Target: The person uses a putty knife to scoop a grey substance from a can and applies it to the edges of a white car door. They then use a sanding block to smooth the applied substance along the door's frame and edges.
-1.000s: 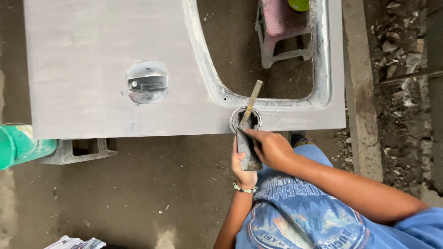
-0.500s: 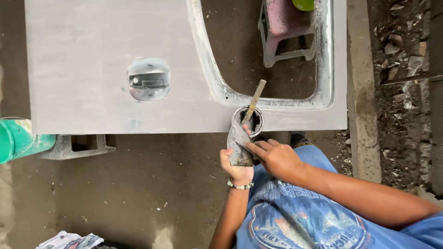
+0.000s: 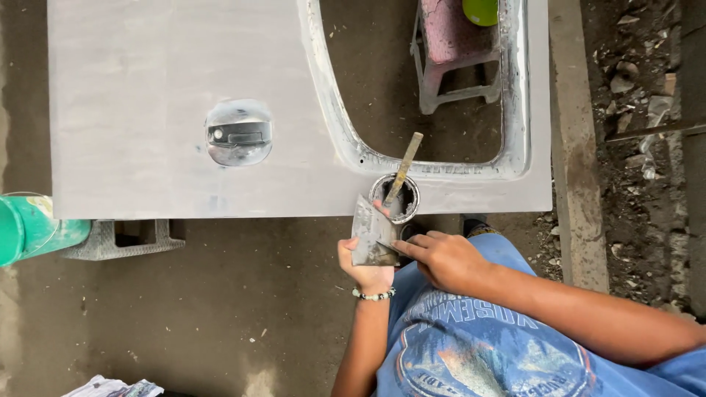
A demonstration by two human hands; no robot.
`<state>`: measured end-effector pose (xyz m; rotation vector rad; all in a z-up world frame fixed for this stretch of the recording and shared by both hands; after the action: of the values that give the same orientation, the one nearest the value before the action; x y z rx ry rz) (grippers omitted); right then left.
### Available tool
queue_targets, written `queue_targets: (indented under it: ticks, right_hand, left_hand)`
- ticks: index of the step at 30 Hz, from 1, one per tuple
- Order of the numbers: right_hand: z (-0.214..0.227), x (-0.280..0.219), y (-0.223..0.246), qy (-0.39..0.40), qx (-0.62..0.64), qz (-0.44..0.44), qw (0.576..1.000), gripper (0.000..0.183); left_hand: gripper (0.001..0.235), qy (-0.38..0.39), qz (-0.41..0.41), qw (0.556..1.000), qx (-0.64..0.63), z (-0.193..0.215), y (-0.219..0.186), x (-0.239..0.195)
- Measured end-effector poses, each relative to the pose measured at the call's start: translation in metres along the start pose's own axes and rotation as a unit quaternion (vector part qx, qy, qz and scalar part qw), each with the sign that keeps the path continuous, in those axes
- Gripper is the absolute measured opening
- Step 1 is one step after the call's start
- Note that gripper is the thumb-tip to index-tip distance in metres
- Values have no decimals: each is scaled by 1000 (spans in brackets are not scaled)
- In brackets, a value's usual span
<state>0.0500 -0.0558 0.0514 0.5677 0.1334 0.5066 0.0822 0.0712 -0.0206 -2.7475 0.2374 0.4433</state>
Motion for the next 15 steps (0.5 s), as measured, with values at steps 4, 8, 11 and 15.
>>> queue_targets:
  ticks: [4, 8, 11, 15]
  right_hand:
    - [6, 9, 2, -35, -26, 11, 999, 59]
    - [13, 13, -6, -25, -75, -51, 996, 61]
    - [19, 8, 0, -24, -43, -50, 998, 62]
    - [8, 2, 3, 11, 4, -12, 1000, 65]
  left_hand:
    - [81, 87, -14, 996, -27, -6, 15, -6]
    - [83, 1, -6, 999, 44, -8, 18, -13]
    - [82, 25, -16, 999, 44, -3, 8, -11]
    - [80, 11, 16, 1000, -4, -1, 3, -1]
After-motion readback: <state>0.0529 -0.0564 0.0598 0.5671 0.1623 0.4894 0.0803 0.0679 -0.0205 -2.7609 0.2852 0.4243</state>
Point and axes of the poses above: each hand's wrist, its own x-axis towards the middle knuckle, its own z-axis out of the back of the hand, y = z × x, the point moved 8 cm from there along x, towards the middle knuckle, and after that the axes turned 6 degrees about -x, right-handed, at the moved point
